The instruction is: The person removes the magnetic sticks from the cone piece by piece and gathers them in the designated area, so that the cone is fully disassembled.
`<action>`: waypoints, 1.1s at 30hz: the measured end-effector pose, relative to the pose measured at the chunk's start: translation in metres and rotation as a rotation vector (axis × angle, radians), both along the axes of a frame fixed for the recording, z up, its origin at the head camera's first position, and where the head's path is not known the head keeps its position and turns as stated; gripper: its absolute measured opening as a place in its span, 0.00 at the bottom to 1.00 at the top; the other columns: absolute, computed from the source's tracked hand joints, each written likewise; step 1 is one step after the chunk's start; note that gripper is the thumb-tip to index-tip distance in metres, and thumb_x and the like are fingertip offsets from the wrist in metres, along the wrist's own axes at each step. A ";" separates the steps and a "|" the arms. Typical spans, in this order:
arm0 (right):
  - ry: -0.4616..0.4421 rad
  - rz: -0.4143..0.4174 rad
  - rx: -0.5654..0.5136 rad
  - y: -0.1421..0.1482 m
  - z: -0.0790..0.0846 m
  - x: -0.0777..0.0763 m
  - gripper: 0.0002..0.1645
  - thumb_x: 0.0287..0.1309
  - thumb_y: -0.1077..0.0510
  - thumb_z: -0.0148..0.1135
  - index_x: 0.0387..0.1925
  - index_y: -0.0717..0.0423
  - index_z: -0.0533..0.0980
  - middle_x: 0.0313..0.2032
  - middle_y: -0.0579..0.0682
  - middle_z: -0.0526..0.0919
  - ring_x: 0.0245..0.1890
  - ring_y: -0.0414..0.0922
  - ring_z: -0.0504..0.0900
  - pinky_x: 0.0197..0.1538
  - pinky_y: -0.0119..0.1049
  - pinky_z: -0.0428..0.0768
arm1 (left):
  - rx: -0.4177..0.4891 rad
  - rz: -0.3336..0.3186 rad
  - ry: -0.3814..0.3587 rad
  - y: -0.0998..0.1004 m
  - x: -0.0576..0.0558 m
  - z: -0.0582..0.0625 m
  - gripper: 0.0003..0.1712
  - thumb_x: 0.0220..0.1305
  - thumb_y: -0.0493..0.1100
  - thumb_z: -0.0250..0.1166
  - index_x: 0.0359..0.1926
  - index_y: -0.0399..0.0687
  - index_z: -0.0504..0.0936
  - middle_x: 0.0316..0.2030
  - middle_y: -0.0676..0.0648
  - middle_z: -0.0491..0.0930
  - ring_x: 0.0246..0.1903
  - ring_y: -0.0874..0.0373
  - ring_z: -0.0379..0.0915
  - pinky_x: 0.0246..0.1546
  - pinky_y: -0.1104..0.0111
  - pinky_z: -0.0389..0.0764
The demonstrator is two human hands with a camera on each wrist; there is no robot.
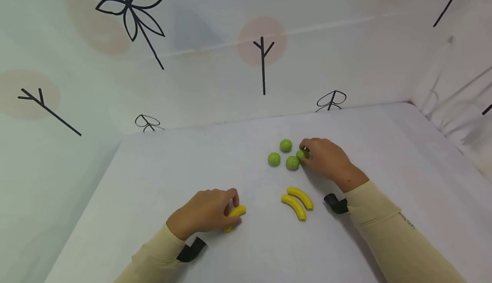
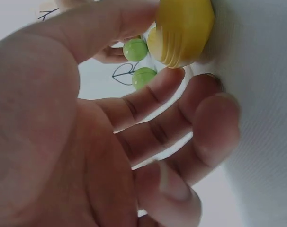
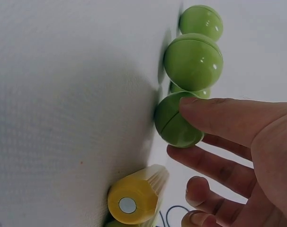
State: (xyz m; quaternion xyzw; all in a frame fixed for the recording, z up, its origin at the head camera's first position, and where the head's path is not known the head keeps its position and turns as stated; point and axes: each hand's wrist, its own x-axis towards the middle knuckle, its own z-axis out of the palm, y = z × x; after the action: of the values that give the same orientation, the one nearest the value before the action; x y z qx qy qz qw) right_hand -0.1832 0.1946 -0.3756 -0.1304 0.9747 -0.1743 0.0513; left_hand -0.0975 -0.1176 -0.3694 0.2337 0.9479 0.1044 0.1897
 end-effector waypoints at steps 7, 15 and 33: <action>-0.009 -0.012 -0.002 0.004 0.000 0.003 0.22 0.59 0.59 0.70 0.53 0.64 0.78 0.44 0.60 0.84 0.40 0.53 0.81 0.44 0.52 0.80 | -0.011 -0.051 0.028 0.001 0.000 -0.001 0.11 0.54 0.47 0.70 0.33 0.57 0.74 0.18 0.60 0.69 0.18 0.65 0.63 0.20 0.72 0.65; -0.015 -0.019 -0.012 -0.005 0.003 0.003 0.22 0.59 0.59 0.69 0.54 0.63 0.78 0.44 0.59 0.85 0.42 0.52 0.81 0.48 0.53 0.79 | -0.004 -0.193 0.252 0.016 0.001 -0.004 0.10 0.57 0.48 0.72 0.38 0.57 0.80 0.23 0.62 0.74 0.20 0.68 0.63 0.22 0.75 0.65; -0.043 -0.009 0.006 -0.013 0.009 -0.008 0.22 0.60 0.60 0.67 0.55 0.64 0.77 0.44 0.59 0.84 0.41 0.52 0.80 0.46 0.53 0.79 | -0.256 -0.577 0.719 0.081 -0.002 -0.002 0.13 0.72 0.49 0.61 0.54 0.71 0.80 0.45 0.62 0.82 0.42 0.65 0.76 0.41 0.69 0.71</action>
State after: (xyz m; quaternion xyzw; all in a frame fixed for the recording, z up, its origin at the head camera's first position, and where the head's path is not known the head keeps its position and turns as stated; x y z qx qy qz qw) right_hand -0.1910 0.1821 -0.3661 -0.1221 0.9745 -0.1743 0.0717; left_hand -0.0997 -0.0364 -0.3714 0.4835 0.8550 -0.1574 -0.1018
